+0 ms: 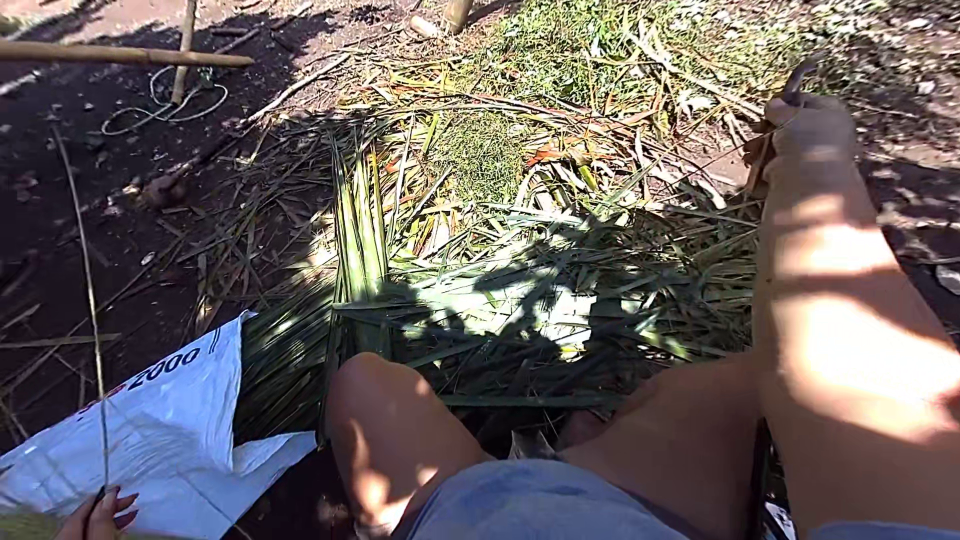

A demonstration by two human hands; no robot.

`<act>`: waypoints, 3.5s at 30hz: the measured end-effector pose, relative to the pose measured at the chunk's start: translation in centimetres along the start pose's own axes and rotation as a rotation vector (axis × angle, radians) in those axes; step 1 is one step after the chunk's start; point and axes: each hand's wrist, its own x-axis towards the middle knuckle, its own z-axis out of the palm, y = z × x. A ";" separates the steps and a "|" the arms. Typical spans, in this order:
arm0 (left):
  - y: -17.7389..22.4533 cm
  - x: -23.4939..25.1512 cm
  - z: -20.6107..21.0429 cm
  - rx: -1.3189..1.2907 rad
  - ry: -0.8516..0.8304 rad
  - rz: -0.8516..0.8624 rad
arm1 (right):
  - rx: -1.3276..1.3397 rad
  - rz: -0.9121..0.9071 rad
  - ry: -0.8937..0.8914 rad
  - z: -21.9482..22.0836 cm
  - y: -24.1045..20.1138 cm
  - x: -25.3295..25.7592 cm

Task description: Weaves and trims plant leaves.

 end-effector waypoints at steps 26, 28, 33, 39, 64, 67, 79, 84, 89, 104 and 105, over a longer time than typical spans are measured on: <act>29.9 -9.8 18.1 0.233 -0.211 0.616 | 0.222 -0.062 -1.484 16.3 0.0 -32.3; 29.3 -9.9 18.7 0.189 -0.076 0.717 | 0.274 0.019 -1.481 16.5 0.2 -33.1; 28.0 -9.8 19.9 0.147 0.099 0.859 | 0.309 0.117 -1.380 16.7 0.3 -33.3; 26.0 -9.2 19.5 0.153 0.195 0.949 | 0.423 0.178 -1.275 16.3 0.5 -29.9; 6.5 -0.6 7.6 0.228 0.221 0.577 | 0.762 0.300 -0.777 11.0 1.8 -15.4; 3.2 0.1 5.9 0.246 0.235 0.525 | 0.782 0.372 -0.714 10.5 1.4 -14.1; 9.2 -3.1 7.4 0.092 0.100 0.075 | 0.589 0.120 -0.446 9.8 1.5 -14.8; 20.2 -6.8 12.2 0.031 -0.194 0.240 | 0.498 0.012 -1.066 14.4 -0.4 -26.2; 24.6 -9.2 15.3 -0.047 -0.336 0.393 | 0.370 -0.015 -1.453 16.8 -1.1 -33.0; 20.1 -8.4 14.1 -0.126 -0.475 0.478 | 0.577 0.145 -1.003 14.8 -2.3 -24.4; 19.6 -8.2 13.9 -0.118 -0.469 0.472 | 0.583 0.116 -0.987 14.5 -2.4 -23.4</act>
